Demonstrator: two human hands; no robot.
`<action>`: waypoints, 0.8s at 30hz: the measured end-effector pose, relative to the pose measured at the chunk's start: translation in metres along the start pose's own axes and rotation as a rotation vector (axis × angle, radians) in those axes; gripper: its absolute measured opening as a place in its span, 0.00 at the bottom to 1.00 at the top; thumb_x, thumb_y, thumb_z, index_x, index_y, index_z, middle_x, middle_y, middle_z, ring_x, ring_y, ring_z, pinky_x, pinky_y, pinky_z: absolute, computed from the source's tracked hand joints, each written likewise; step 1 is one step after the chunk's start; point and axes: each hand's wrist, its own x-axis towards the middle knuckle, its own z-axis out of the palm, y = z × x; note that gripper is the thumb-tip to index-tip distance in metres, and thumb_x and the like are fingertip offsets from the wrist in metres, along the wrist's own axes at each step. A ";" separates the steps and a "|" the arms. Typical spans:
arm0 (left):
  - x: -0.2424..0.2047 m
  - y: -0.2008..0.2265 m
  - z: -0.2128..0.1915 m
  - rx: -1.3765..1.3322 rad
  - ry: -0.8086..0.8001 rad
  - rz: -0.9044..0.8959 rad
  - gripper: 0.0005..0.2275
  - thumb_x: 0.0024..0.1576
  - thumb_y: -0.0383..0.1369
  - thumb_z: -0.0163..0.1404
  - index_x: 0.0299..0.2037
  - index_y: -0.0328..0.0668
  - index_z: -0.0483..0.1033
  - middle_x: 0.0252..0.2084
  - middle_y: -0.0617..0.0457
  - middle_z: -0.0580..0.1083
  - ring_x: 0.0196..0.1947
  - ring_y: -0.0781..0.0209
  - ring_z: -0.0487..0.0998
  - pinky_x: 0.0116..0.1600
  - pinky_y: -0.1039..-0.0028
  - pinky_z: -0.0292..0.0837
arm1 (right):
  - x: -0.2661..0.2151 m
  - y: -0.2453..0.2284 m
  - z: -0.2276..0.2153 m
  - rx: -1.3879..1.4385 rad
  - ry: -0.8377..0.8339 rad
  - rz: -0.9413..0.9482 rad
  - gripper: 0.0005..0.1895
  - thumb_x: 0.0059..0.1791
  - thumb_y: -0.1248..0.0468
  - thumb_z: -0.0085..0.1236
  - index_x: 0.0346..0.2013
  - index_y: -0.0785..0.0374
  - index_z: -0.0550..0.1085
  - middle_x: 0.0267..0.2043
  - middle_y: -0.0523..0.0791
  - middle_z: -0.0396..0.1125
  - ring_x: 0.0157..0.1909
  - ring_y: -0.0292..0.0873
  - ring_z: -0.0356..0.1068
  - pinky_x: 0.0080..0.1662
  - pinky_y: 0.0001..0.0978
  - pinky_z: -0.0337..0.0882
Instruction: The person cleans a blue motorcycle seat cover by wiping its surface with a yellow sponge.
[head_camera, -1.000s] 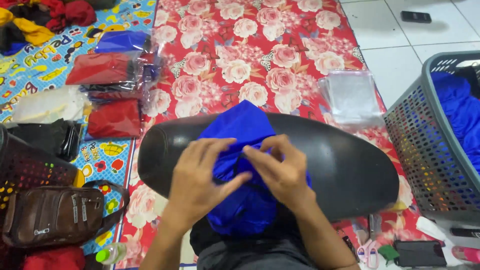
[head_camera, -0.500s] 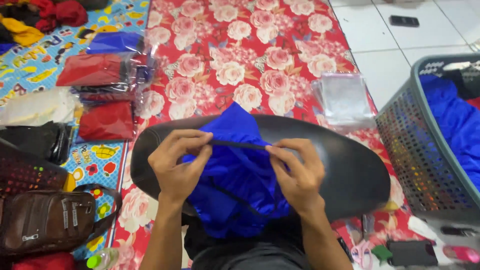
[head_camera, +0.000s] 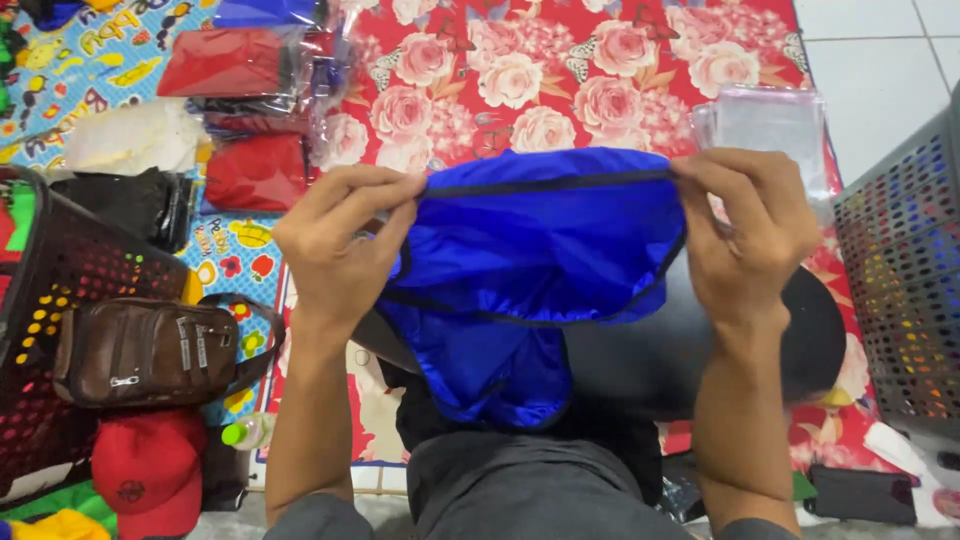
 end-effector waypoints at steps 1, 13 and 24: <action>-0.002 0.002 -0.002 0.009 0.003 0.000 0.09 0.52 0.13 0.63 0.40 0.29 0.84 0.40 0.47 0.78 0.31 0.63 0.75 0.33 0.78 0.70 | -0.004 -0.002 -0.004 0.009 0.003 -0.003 0.11 0.50 0.87 0.70 0.45 0.78 0.81 0.46 0.56 0.72 0.45 0.54 0.68 0.49 0.45 0.69; 0.002 0.004 -0.023 -0.022 0.030 0.013 0.09 0.51 0.13 0.65 0.37 0.31 0.83 0.38 0.48 0.78 0.28 0.64 0.70 0.30 0.77 0.64 | -0.013 0.025 -0.046 0.066 -0.187 0.131 0.17 0.49 0.89 0.67 0.53 0.85 0.82 0.53 0.63 0.74 0.50 0.57 0.71 0.55 0.44 0.69; 0.033 -0.023 0.004 -0.627 -0.413 -0.502 0.06 0.60 0.23 0.57 0.44 0.28 0.81 0.38 0.54 0.78 0.35 0.73 0.74 0.44 0.86 0.70 | 0.020 0.052 -0.029 1.015 -0.056 0.980 0.04 0.59 0.63 0.55 0.42 0.59 0.75 0.34 0.32 0.68 0.29 0.20 0.60 0.36 0.07 0.60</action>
